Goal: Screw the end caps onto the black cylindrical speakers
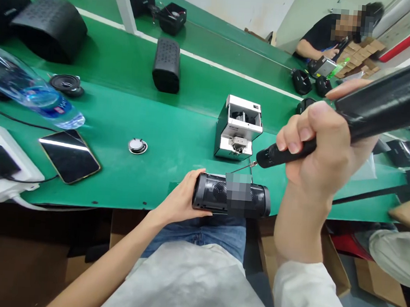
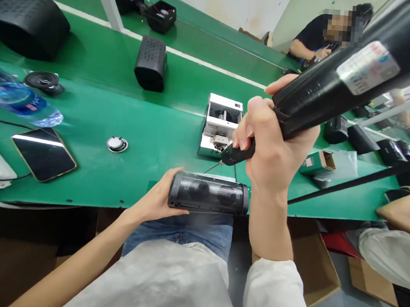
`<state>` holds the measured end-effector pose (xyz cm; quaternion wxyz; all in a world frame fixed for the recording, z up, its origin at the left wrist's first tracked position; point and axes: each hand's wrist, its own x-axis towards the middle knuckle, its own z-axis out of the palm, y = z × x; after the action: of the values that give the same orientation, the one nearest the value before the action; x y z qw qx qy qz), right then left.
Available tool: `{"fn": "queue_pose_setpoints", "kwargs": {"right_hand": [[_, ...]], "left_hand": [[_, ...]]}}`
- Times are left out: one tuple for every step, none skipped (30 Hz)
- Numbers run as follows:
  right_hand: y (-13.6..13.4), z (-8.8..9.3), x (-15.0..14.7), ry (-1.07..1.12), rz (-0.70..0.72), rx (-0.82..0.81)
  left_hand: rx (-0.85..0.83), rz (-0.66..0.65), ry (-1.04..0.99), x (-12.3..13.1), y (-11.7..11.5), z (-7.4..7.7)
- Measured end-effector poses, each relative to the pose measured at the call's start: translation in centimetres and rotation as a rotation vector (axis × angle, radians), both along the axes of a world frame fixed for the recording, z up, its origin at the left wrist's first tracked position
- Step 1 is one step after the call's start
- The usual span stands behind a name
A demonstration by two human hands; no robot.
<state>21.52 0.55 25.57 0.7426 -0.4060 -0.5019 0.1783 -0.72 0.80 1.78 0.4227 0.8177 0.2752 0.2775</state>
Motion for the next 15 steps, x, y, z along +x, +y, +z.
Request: {"fn": "queue_pose_setpoints", "kwargs": {"right_hand": [[-0.2, 0.1, -0.3, -0.004, 0.002, -0.015], [-0.3, 0.2, -0.6, -0.007, 0.009, -0.023], [-0.3, 0.2, -0.7, -0.005, 0.016, -0.020], [-0.3, 0.2, -0.9, 0.000, 0.028, -0.014], [-0.2, 0.1, -1.0, 0.008, 0.043, -0.006], [-0.2, 0.1, -1.0, 0.017, 0.057, -0.001], [-0.1, 0.0, -1.1, 0.023, 0.069, -0.002], [0.0, -0.1, -1.2, 0.026, 0.076, -0.009], [0.1, -0.3, -1.3, 0.024, 0.076, -0.021], [0.3, -0.5, -1.3, 0.017, 0.073, -0.033], [0.5, -0.9, -1.5, 0.009, 0.074, -0.044], [0.7, -1.4, -1.6, 0.004, 0.083, -0.056], [0.9, -1.9, -1.9, 0.005, 0.103, -0.070], [1.1, -2.5, -2.3, 0.012, 0.133, -0.093], [1.0, -3.0, -2.7, 0.023, 0.156, -0.118]], "left_hand": [[0.001, -0.001, -0.003, 0.0, 0.0, 0.0], [0.004, -0.001, -0.006, 0.0, 0.0, 0.0], [0.007, -0.001, -0.011, 0.0, -0.1, -0.1], [0.011, -0.001, -0.014, 0.0, -0.1, -0.1], [0.014, -0.002, -0.019, 0.0, -0.2, -0.1], [0.016, -0.003, -0.022, 0.0, -0.3, -0.1], [0.017, -0.004, -0.025, 0.0, -0.3, -0.1], [0.016, -0.007, -0.027, 0.1, -0.3, -0.2], [0.013, -0.012, -0.029, 0.1, -0.3, -0.2], [0.010, -0.019, -0.031, 0.1, -0.3, -0.3], [0.008, -0.025, -0.033, 0.1, -0.2, -0.4], [0.005, -0.029, -0.037, 0.1, 0.0, -0.5], [0.002, -0.028, -0.043, 0.1, 0.0, -0.5], [-0.002, -0.021, -0.052, 0.0, 0.0, -0.5], [-0.010, -0.006, -0.069, 0.0, -0.1, -0.5]]}}
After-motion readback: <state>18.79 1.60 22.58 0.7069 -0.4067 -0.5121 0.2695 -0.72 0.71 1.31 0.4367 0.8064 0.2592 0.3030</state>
